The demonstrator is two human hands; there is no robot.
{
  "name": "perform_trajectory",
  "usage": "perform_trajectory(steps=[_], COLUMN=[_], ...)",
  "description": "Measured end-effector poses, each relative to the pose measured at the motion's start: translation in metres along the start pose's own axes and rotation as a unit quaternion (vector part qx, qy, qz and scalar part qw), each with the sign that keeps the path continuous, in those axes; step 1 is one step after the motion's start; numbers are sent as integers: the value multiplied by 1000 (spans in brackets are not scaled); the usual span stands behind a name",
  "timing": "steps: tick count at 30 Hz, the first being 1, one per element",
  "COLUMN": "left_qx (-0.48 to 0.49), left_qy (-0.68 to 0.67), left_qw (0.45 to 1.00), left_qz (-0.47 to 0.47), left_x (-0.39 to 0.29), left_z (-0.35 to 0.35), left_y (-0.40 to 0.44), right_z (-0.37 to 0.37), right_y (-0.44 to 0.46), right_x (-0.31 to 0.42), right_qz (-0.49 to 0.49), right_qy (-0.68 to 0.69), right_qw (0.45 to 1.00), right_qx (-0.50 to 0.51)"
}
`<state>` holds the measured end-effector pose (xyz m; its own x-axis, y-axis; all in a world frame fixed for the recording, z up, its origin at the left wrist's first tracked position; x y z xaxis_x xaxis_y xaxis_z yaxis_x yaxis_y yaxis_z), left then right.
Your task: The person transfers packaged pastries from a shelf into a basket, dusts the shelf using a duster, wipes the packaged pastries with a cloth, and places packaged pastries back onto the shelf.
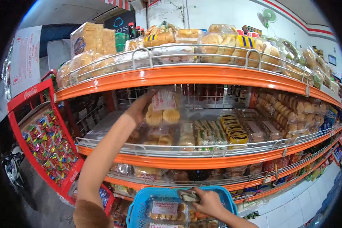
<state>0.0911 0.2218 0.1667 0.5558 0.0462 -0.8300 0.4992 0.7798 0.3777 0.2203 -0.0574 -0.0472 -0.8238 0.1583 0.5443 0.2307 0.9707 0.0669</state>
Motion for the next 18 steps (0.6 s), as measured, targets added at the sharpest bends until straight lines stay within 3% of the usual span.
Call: perform_trajectory(steps=[1,3,4,5,8,12,17,18], left_qx=[6,14,13,7,-13,-27,-36,45], left_qy=[-7,254,248,266,336,438,537,649], left_qw=[1000,962,964,960,939,898,843,752], left_qz=[1,96,99,92,69,26,-25,106], left_x=[11,33,39,47,63,88,118,119], left_z=[-4,-21,-21,-20,-22,-21,-34,-42], left_y=[33,94,106,115,136,155,178,188], right_z=[3,-9,-12,-26,-20,-25,-24,-25], right_y=[0,-2,-3,-11,-7,-9,-12,-13], right_x=[-3,6,10,24,11,11,12,15], right_qz=[-6,12,27,-3,-85,-83,-163,-164], right_qy=[-5,31,27,54,57,63,81,84], right_qw=[1000,999,999,998,994,994,982,982], right_qx=[-5,25,33,-14,-24,-17,-50,-47])
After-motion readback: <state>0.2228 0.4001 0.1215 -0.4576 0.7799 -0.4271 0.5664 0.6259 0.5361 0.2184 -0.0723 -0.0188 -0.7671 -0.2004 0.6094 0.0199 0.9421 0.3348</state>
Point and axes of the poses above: each hand's wrist, its own y-axis towards the middle knuckle, its own z-axis out of the palm, x = y × z, the point moved 1 cm from there along y, towards the middle knuckle, and after that the axes turned 14 degrees about z, right-handed, at the moved point
